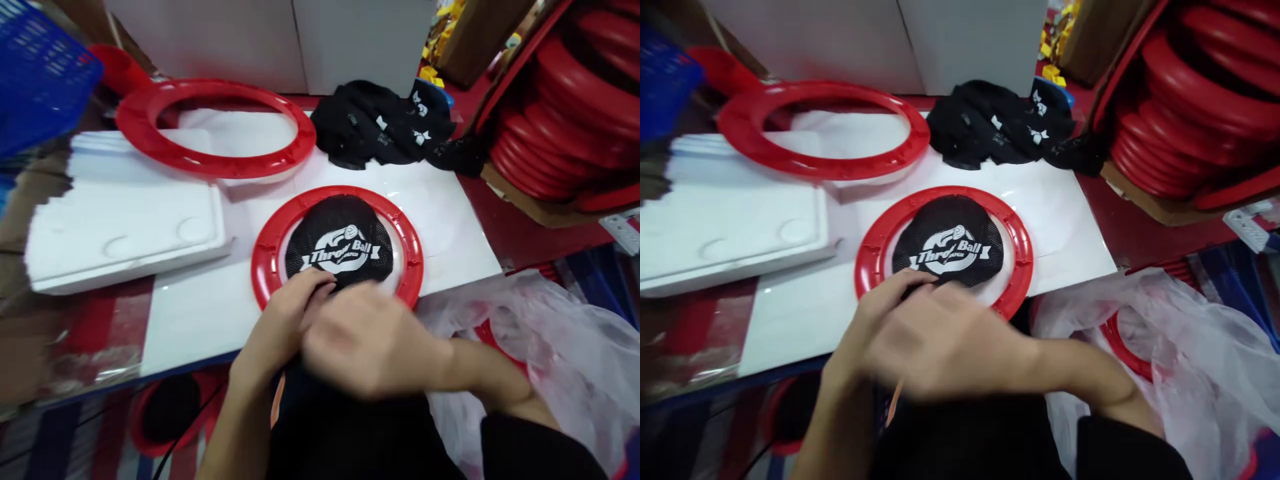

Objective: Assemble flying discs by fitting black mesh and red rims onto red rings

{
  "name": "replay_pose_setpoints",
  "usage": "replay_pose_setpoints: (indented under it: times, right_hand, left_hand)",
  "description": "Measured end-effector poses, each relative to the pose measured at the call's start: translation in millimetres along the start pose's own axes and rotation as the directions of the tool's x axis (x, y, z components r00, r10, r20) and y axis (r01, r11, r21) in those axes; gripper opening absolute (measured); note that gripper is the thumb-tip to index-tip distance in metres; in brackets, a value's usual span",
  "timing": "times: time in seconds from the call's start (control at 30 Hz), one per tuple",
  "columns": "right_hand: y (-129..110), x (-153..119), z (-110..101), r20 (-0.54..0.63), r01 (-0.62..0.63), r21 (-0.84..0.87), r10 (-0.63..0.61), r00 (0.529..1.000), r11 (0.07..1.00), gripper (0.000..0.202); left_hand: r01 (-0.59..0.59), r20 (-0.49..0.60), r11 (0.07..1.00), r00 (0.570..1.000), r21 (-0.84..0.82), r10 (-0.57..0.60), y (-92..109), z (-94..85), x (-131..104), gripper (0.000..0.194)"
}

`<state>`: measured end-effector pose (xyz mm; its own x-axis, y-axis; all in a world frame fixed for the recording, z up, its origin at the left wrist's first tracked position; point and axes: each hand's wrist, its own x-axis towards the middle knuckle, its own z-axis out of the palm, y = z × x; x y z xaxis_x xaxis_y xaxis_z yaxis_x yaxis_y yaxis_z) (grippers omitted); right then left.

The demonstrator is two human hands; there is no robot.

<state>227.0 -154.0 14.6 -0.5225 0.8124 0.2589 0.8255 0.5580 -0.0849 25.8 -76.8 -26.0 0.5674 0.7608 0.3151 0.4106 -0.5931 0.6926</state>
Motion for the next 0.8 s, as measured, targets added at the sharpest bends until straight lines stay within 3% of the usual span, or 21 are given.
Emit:
replay_pose_setpoints:
  times: [0.13,0.27,0.4,0.53,0.63,0.8]
  right_hand:
    - [38,-3,31,-0.23,-0.108,0.127,0.135,0.964,0.986,0.028]
    - [85,9,46,-0.243,-0.012,0.297,0.088,0.966,0.955,0.036]
    - [121,15,42,-0.275,0.147,0.434,-0.024,0.961,0.889,0.036]
    - [126,-5,33,-0.287,0.304,0.488,-0.179,0.941,0.818,0.044]
    - [120,-18,31,-0.242,0.363,0.537,-0.273,0.931,0.762,0.037]
    - [119,-19,33,-0.209,0.37,0.562,-0.306,0.929,0.74,0.018]
  left_hand:
    - [-0.122,-0.026,0.985,0.992,-0.119,0.12,1,9.4,6,0.014]
    - [-0.168,-0.04,0.977,0.986,-0.13,0.164,-7,17.0,28,0.028]
    - [-0.151,-0.042,0.987,0.988,-0.057,0.148,-10,19.4,37,0.015]
    - [-0.172,0.154,0.984,0.972,-0.047,0.178,-4,12.6,30,0.023]
    - [-0.187,0.287,0.982,0.941,0.0,0.179,2,6.3,26,0.021]
    - [-0.25,0.261,0.968,0.937,0.027,0.234,7,10.6,15,0.023]
